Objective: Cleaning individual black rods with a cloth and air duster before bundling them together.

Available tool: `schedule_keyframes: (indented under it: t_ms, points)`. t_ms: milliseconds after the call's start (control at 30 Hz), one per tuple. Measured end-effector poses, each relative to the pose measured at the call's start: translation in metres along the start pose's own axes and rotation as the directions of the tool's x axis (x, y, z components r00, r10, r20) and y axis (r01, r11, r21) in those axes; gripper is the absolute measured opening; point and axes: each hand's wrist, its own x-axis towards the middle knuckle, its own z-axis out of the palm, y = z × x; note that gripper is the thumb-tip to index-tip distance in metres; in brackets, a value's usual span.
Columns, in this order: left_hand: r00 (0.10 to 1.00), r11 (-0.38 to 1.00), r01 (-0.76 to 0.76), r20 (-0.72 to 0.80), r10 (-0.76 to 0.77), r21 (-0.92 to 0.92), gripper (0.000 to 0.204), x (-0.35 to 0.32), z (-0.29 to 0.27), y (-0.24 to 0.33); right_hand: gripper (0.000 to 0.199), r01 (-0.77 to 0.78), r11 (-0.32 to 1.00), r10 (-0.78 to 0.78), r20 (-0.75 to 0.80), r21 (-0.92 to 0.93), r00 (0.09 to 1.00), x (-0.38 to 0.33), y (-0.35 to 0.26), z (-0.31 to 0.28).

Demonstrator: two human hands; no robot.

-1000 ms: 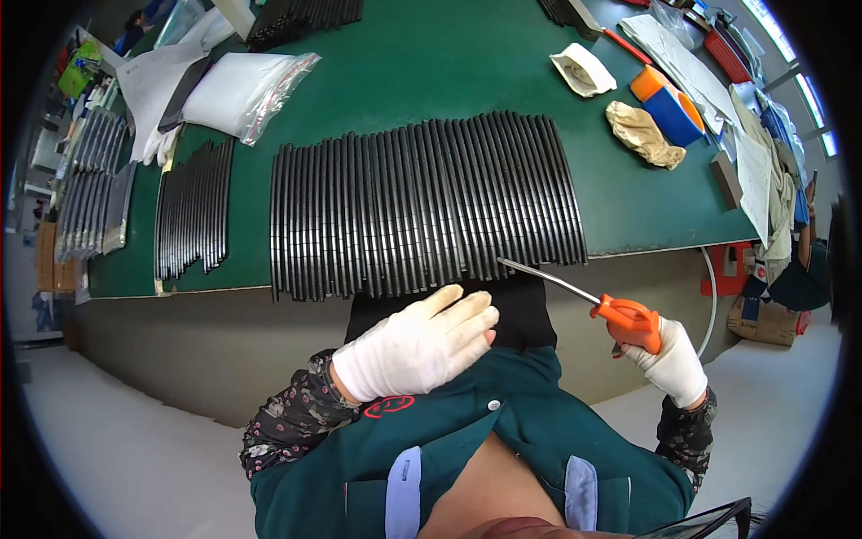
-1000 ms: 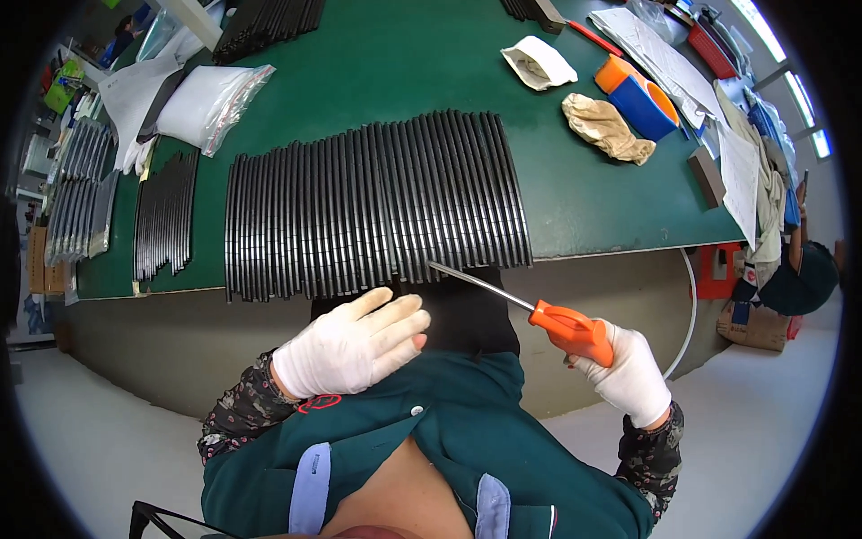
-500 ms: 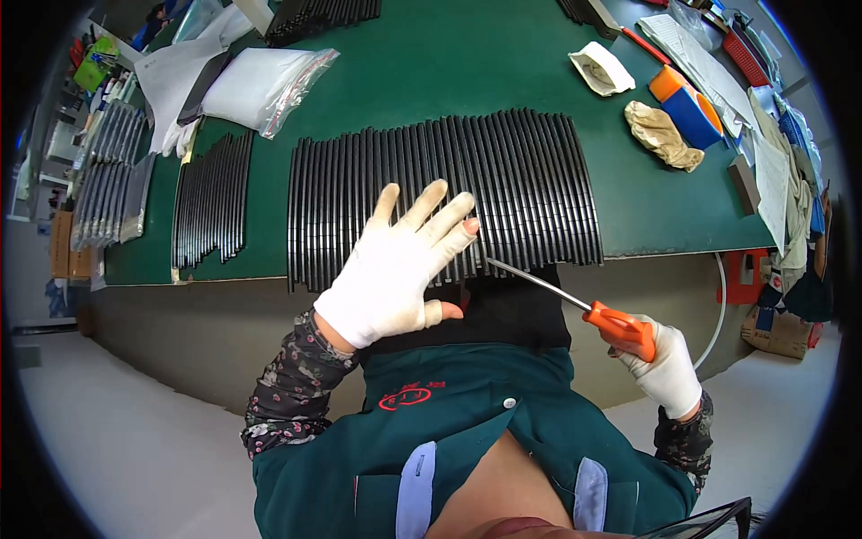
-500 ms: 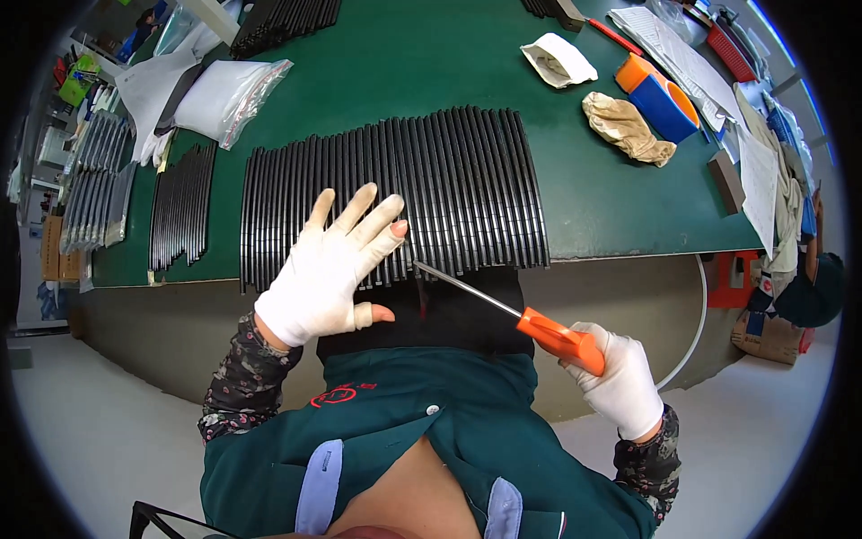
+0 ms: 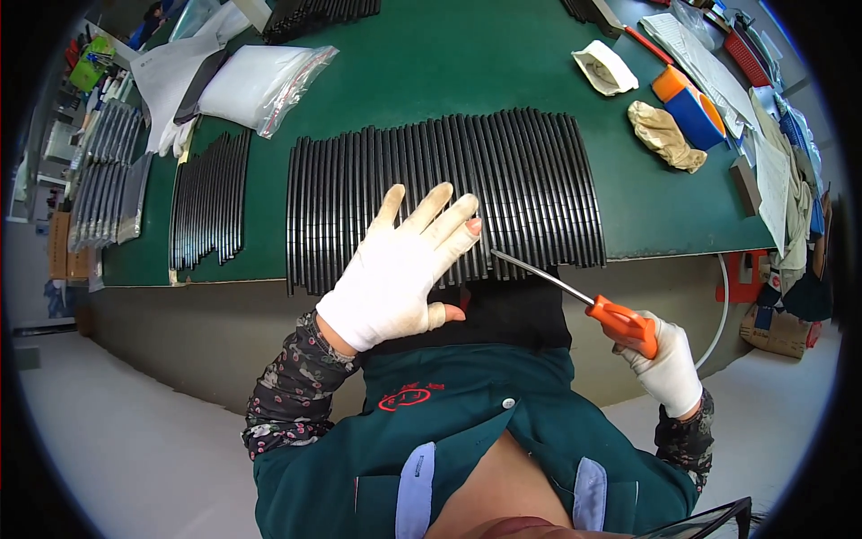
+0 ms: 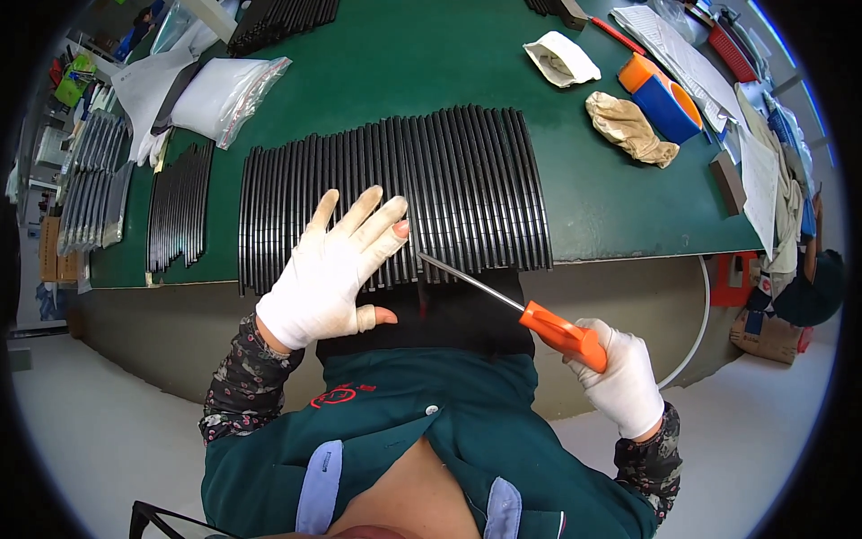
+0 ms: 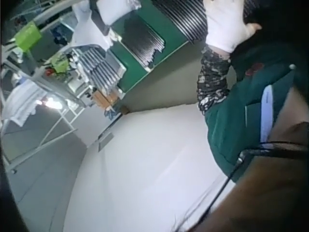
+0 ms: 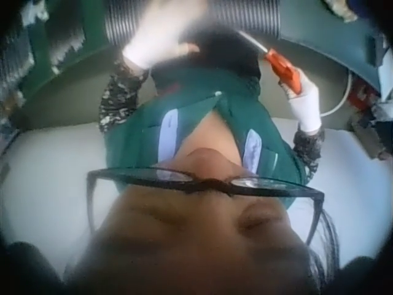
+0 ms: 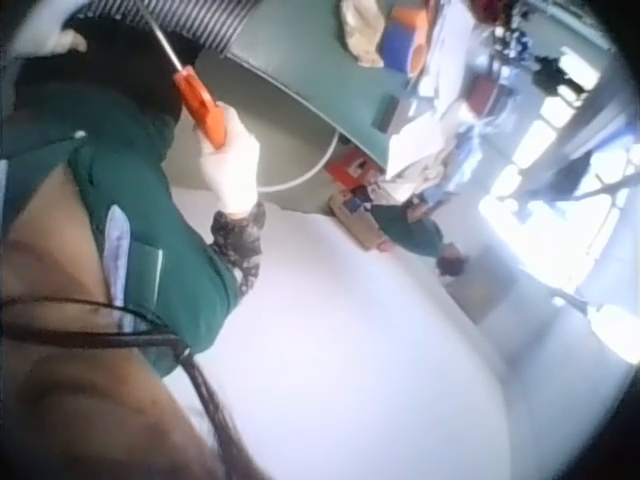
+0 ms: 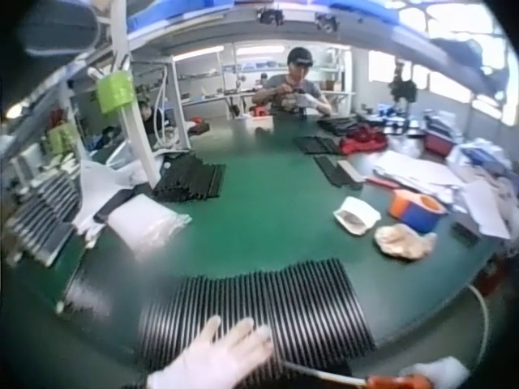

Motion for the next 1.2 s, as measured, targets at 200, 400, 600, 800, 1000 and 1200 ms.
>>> schedule_keyframes:
  t_ms: [200,400,600,800,1000,1200]
  points:
    - [0.999,1.0,-0.028,-0.027,0.028,-0.005,0.095,-0.004,0.002,-0.001,0.023,-0.005,0.999,0.003,0.082,0.032,0.997,-0.003,0.008,0.006]
    - [0.995,0.996,-0.074,-0.066,0.07,-0.056,0.098,-0.014,-0.003,0.005,0.026,-0.075,0.971,0.06,0.072,0.229,0.996,-0.002,0.004,0.008]
    - [0.996,0.995,-0.068,-0.056,0.064,-0.075,0.095,-0.015,-0.001,0.004,0.026,0.052,0.998,-0.054,-0.1,-0.029,0.994,0.013,-0.019,0.005]
    - [0.995,0.991,-0.08,-0.06,0.074,-0.106,0.092,-0.016,-0.003,0.003,0.027,0.075,0.968,-0.111,-0.144,-0.239,0.983,0.034,-0.048,0.0]
    - [0.994,0.981,-0.09,-0.075,0.079,-0.172,0.091,-0.018,-0.005,0.002,0.026,0.089,0.906,-0.151,-0.119,-0.415,0.981,0.055,-0.067,-0.003]
    - [0.995,0.978,-0.083,-0.073,0.07,-0.191,0.089,-0.02,-0.006,0.002,0.024,0.058,0.923,-0.111,-0.12,-0.381,0.987,0.061,-0.074,-0.005]
